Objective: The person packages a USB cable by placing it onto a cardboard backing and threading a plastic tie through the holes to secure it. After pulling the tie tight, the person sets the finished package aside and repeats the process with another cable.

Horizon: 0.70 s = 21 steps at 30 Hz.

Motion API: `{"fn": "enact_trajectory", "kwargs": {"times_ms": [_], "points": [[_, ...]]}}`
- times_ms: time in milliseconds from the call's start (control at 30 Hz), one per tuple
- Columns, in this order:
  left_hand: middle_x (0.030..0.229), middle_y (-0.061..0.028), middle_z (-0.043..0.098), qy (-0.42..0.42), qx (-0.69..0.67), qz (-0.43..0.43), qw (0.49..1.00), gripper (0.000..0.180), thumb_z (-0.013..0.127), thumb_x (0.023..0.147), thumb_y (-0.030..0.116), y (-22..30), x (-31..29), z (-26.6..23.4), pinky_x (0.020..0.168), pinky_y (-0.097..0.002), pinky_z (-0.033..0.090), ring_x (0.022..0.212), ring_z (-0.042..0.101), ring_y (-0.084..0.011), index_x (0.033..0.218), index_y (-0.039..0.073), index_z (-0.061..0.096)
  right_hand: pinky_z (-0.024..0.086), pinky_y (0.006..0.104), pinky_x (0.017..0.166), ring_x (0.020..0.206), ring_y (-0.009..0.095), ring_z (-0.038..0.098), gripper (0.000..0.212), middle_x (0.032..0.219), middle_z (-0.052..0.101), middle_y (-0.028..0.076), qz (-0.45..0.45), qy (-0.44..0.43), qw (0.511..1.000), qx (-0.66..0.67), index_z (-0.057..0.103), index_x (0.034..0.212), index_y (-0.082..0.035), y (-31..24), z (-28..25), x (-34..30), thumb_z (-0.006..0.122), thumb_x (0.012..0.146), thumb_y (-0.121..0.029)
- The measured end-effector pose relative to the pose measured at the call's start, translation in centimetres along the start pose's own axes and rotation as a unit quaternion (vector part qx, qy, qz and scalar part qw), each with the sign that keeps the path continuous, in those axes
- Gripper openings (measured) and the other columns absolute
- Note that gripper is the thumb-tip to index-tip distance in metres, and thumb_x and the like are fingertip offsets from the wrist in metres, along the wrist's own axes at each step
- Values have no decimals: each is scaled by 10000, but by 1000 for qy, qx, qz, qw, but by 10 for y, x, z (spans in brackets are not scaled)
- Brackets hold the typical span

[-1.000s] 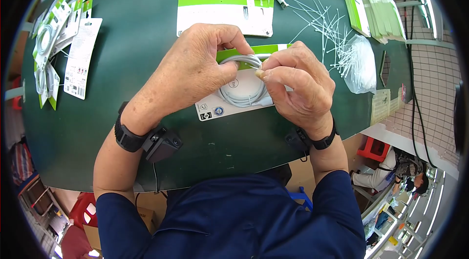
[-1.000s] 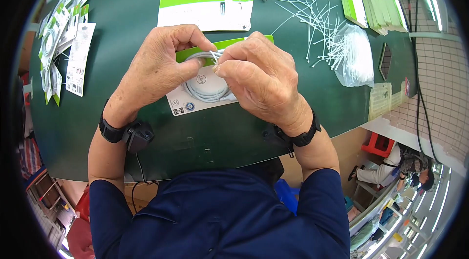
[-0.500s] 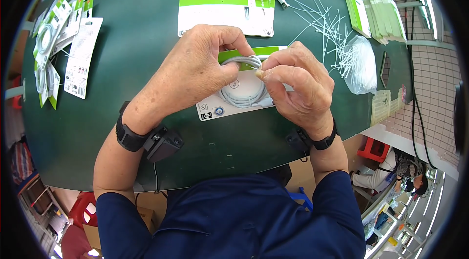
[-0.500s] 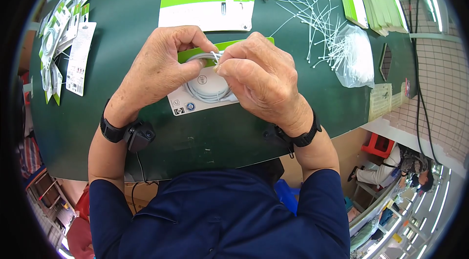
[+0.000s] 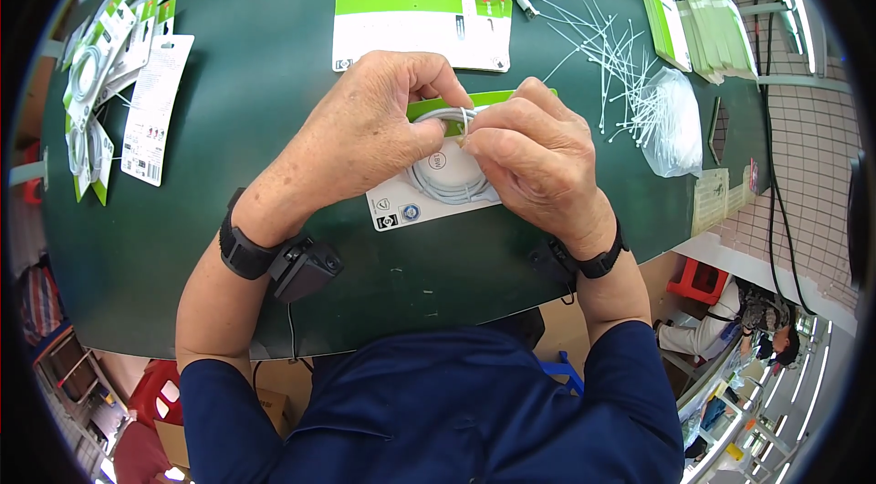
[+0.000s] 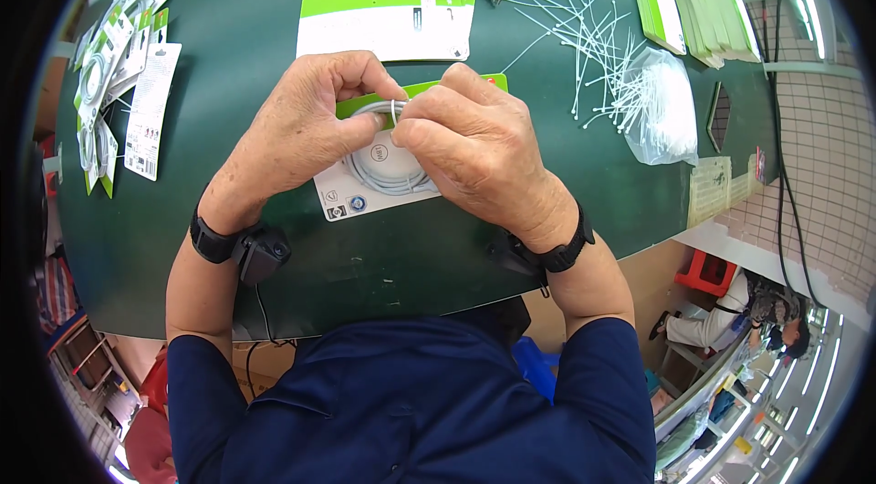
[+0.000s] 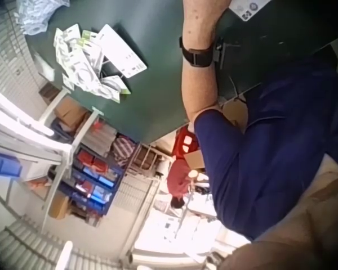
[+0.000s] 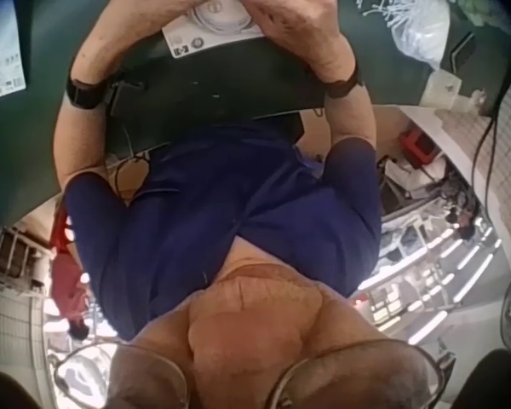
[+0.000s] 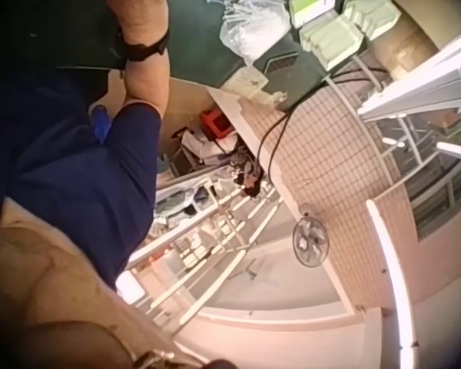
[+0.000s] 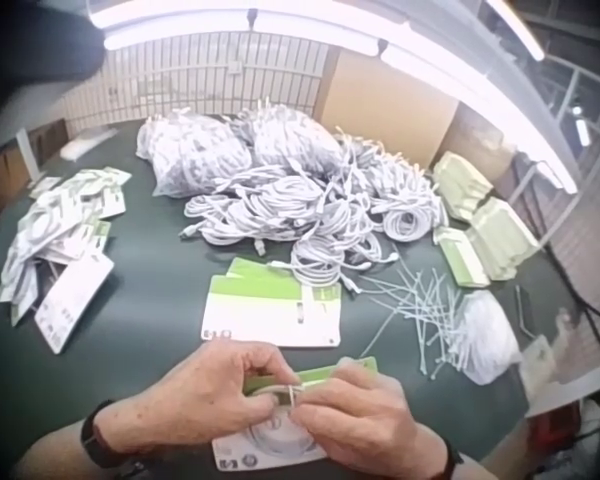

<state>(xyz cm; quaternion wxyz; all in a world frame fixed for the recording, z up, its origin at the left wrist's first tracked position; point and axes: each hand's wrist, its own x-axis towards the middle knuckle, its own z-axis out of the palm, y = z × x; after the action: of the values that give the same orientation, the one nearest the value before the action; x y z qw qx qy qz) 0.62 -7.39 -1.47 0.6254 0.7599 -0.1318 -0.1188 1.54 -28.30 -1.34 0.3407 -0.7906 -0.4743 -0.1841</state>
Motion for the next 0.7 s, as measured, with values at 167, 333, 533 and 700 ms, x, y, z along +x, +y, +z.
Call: {"fn": "enact_trajectory", "kwargs": {"times_ms": [167, 333, 533, 700], "points": [[773, -41, 662, -21, -41, -16, 999, 193, 590, 757, 0, 0, 0, 2, 627, -262, 476, 698, 560, -86, 913, -30, 698, 440, 292, 532, 651, 205, 551, 266, 830, 659, 33, -8, -48, 998, -28, 656, 810, -63, -5, -5, 2, 764, 627, 97], [784, -41, 664, -8, -11, -10, 1000, 198, 582, 765, 2, -2, -1, 1, 627, -249, 469, 692, 551, -85, 920, -32, 702, 456, 276, 552, 697, 185, 589, 202, 849, 668, 58, 18, -5, 1000, 15, 666, 860, -46, -1, -10, 4, 761, 718, 62], [796, -44, 669, 4, -27, 38, 999, 212, 576, 765, -15, -2, 2, -3, 641, -239, 472, 701, 552, -79, 928, -29, 711, 512, 243, 641, 765, 119, 630, 147, 945, 702, 76, 170, 177, 966, 87, 665, 1030, -2, 33, -38, -7, 703, 890, -17], [822, -42, 677, 3, -66, 20, 998, 225, 574, 759, -32, 10, -3, -5, 683, -232, 496, 744, 580, -68, 939, -29, 709, 548, 230, 737, 817, 100, 658, 174, 994, 714, 82, 399, 129, 851, 314, 658, 1110, 13, 28, -24, -6, 652, 948, -50]]}}
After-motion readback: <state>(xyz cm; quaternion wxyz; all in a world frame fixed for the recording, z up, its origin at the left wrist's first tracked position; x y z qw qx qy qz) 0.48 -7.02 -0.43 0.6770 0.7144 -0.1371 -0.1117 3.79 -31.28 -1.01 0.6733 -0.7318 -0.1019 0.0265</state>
